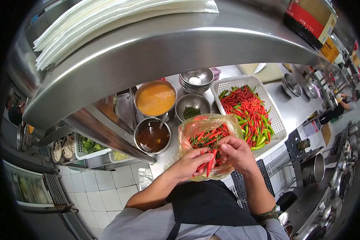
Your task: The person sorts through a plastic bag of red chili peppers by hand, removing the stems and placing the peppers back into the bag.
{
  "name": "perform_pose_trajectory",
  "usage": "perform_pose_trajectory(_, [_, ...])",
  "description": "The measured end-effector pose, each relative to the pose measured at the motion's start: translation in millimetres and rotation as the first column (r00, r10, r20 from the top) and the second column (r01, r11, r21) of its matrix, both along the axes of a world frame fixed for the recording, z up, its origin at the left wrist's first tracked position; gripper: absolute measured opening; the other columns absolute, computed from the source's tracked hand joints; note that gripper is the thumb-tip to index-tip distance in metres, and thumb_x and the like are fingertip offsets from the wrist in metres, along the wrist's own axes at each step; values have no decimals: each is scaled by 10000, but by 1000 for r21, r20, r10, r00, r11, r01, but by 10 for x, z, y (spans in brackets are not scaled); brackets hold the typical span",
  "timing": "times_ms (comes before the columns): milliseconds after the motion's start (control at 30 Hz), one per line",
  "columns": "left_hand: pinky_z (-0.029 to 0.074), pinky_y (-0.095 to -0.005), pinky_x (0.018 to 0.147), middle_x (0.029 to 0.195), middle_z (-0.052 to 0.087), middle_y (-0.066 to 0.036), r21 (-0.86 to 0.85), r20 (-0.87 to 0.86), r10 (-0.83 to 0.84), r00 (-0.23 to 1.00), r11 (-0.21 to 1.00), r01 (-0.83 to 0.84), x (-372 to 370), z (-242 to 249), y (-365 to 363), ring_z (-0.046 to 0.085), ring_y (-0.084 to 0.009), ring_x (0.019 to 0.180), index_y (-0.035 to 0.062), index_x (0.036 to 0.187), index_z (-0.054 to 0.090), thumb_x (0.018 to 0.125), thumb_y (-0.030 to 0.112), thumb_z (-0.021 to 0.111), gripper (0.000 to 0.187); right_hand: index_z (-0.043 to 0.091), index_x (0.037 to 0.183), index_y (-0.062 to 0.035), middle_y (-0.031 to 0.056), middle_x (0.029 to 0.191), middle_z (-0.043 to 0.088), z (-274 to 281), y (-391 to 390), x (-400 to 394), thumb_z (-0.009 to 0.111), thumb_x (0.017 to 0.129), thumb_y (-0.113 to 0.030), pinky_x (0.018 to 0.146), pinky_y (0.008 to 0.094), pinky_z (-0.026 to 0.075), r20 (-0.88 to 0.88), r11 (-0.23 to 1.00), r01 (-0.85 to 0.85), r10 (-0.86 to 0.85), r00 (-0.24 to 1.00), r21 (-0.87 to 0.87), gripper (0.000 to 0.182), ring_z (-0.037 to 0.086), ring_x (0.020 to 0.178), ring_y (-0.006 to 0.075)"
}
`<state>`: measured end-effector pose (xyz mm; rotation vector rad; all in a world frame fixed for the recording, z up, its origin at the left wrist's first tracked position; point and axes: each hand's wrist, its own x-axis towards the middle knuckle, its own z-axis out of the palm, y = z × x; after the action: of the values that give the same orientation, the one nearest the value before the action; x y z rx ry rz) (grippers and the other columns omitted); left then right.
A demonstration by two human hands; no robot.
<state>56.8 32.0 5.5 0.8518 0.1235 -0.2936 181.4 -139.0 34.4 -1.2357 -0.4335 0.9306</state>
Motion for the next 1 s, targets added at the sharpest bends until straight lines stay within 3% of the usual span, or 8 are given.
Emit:
perform_pose_trajectory(233, [328, -199, 441, 759, 553, -10, -37, -68, 41, 997, 998, -44, -25, 111, 0, 437, -48, 526, 49, 1047, 568, 1044, 251, 506, 211, 619, 860, -40, 39, 756, 650, 55, 159, -178, 731, 894, -88, 576, 252, 480, 121, 994, 23, -36, 992, 107, 127, 607, 638, 106])
perform_pose_trajectory(300, [336, -193, 447, 781, 561, -3, -125, -61, 82, 995, 988, -89, -4, 74, 44, 460, -39, 560, 49, 1025, 582, 1039, 257, 530, 215, 623, 828, -25, 65, 743, 628, 175, 207, -220, 748, 861, -78, 574, 290, 473, 720, 981, 192, -140, 680, 10, 140, 616, 631, 163])
perform_pose_trajectory(367, [343, -195, 447, 783, 552, 5, -144, -109, 137, 985, 978, -152, 21, 126, 63, 469, -34, 571, 52, 1035, 581, 1039, 261, 539, 213, 641, 798, -3, 117, 742, 577, 205, 302, -246, 759, 803, -40, 580, 369, 463, 948, 920, 368, -226, 224, 133, 124, 606, 629, 280])
perform_pose_trajectory(600, [355, -227, 445, 744, 515, -21, -213, -61, 186, 981, 957, -195, 1, 38, 175, 470, -102, 574, 57, 934, 539, 976, 263, 553, 210, 710, 980, -42, 135, 839, 599, 83, 121, 206, 710, 795, -38, 713, 409, 517, 944, 765, 553, 277, 181, -331, 185, 634, 797, 337])
perform_pose_trajectory(633, [359, -233, 444, 746, 516, -28, -231, -47, 185, 982, 954, -191, -1, 17, 205, 474, -114, 575, 58, 918, 529, 957, 270, 561, 217, 710, 1042, -50, 148, 942, 607, 160, 125, 183, 703, 787, -34, 811, 432, 519, 907, 762, 508, 256, 335, -403, 255, 637, 925, 343])
perform_pose_trajectory(767, [355, -238, 428, 797, 550, -61, -398, 23, 142, 990, 909, -121, -29, -102, 266, 525, -143, 622, 56, 952, 546, 934, 259, 520, 206, 720, 1027, -60, 138, 1022, 612, -30, 222, 181, 693, 794, -42, 863, 435, 499, 885, 904, 153, 335, 324, -398, 236, 615, 989, 331])
perform_pose_trajectory(900, [378, -246, 439, 792, 523, -53, -363, -15, 154, 988, 920, -149, 15, 43, 224, 497, -152, 624, 60, 962, 526, 977, 366, 497, 307, 704, 967, -58, 141, 1017, 590, -188, 345, 115, 682, 795, -11, 845, 407, 501, 881, 848, 248, 424, 212, -468, 179, 607, 983, 334])
perform_pose_trajectory(1000, [360, -232, 430, 796, 521, -42, -390, -153, 209, 966, 885, -253, 23, -11, 178, 490, -143, 621, 72, 997, 534, 1015, 381, 486, 314, 666, 941, -63, 137, 1002, 565, -42, 294, 155, 684, 794, 4, 812, 392, 506, 922, 930, 236, 193, 336, -281, 162, 598, 949, 336])
